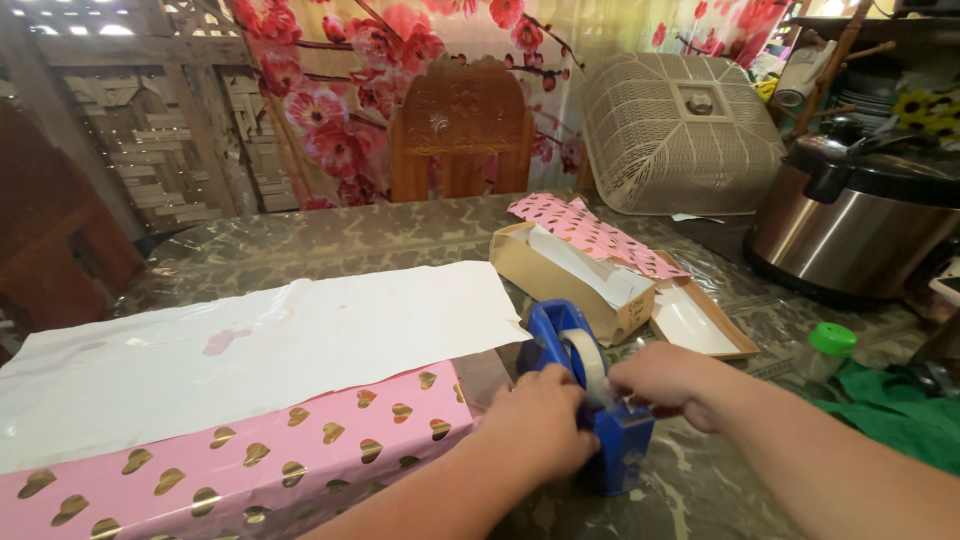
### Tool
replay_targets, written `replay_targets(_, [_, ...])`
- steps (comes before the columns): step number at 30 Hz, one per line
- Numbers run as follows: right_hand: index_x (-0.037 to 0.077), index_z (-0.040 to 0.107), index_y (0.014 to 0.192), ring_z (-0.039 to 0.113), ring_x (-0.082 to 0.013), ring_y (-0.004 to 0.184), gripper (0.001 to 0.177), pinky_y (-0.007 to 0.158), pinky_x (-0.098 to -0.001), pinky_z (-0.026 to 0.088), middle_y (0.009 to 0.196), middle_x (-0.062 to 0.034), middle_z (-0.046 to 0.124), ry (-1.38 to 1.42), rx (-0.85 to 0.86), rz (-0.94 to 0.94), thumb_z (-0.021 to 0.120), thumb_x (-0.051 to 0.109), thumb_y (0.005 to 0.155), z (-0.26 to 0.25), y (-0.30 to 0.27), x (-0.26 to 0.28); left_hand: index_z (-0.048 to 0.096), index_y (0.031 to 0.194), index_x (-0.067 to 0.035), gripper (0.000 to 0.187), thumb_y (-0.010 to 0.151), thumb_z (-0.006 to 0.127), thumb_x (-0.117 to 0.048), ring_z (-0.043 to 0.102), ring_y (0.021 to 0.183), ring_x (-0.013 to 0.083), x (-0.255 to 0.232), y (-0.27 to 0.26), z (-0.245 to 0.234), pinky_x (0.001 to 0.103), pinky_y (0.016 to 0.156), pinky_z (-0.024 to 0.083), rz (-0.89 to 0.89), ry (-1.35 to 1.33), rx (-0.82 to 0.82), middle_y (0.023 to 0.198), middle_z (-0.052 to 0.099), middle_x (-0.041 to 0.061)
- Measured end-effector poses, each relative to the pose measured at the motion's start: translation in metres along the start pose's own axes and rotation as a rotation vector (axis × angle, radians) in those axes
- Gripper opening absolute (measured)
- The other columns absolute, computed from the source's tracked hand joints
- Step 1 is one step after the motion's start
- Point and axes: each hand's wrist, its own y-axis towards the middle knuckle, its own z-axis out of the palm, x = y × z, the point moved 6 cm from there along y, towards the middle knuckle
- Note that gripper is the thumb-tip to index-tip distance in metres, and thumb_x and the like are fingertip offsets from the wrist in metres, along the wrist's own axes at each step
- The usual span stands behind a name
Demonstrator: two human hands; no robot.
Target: The person wraps a rectangular box with pink heart-patterned wrapping paper. They fold the paper over the box, smooth the edges, and secure the folds with clear tape using a blue tape dispenser. The process includes folding both ends and taping them down.
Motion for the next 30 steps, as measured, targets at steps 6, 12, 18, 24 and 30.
replay_targets(6, [0.010,0.071,0.077,0.045,-0.0141,0.063,0.015,0.055,-0.0306,0.032,0.072,-0.0007,0.055,0.062,-0.016,0.041,0.070,0.023,0.084,-0.008,0.005,0.000,0.065,0.132,-0.021,0.054,0.082,0.078,-0.037,0.049,0.131,0.0358,0.012,0.018,0.000,0.045,0.110,0.045,-0.265,-0.329,-0.087,0.142,0.044,0.012])
replay_targets(12, [0.012,0.070,0.069,0.037,-0.0104,0.055,0.016,0.049,-0.0283,0.024,0.064,0.0014,0.053,0.034,0.074,0.032,0.076,0.023,0.079,0.001,-0.010,0.010,0.075,0.113,-0.022,0.037,0.080,0.081,-0.037,0.049,0.131,0.0316,0.012,0.028,0.009,0.043,0.096,0.059,-0.410,-0.445,-0.104,0.137,0.045,0.007])
replay_targets(18, [0.010,0.073,0.071,0.041,-0.0105,0.050,0.014,0.046,-0.0284,0.022,0.063,-0.0013,0.060,0.025,0.050,0.042,0.081,0.020,0.077,-0.003,-0.017,0.012,0.079,0.101,-0.020,0.027,0.080,0.082,-0.037,0.051,0.128,0.0293,0.008,0.028,0.002,0.045,0.103,0.051,-0.376,-0.341,-0.187,0.133,0.048,0.005])
replay_targets(24, [0.009,0.074,0.078,0.055,-0.0096,0.052,0.010,0.043,-0.0276,0.027,0.068,-0.0018,0.070,0.161,0.105,0.054,0.078,0.018,0.078,-0.015,-0.021,0.012,0.079,0.098,-0.019,0.027,0.079,0.083,-0.037,0.050,0.127,0.0289,-0.003,0.026,-0.004,0.046,0.103,0.048,-0.380,-0.222,-0.148,0.132,0.047,0.006])
replay_targets(30, [0.011,0.071,0.081,0.053,-0.0073,0.053,0.011,0.046,-0.0248,0.031,0.065,0.0018,0.064,0.246,0.172,0.084,0.079,0.018,0.081,-0.022,-0.041,0.011,0.080,0.097,-0.018,0.026,0.078,0.083,-0.035,0.049,0.128,0.0296,-0.008,0.026,-0.009,0.046,0.104,0.047,-0.388,-0.180,-0.168,0.129,0.047,0.008])
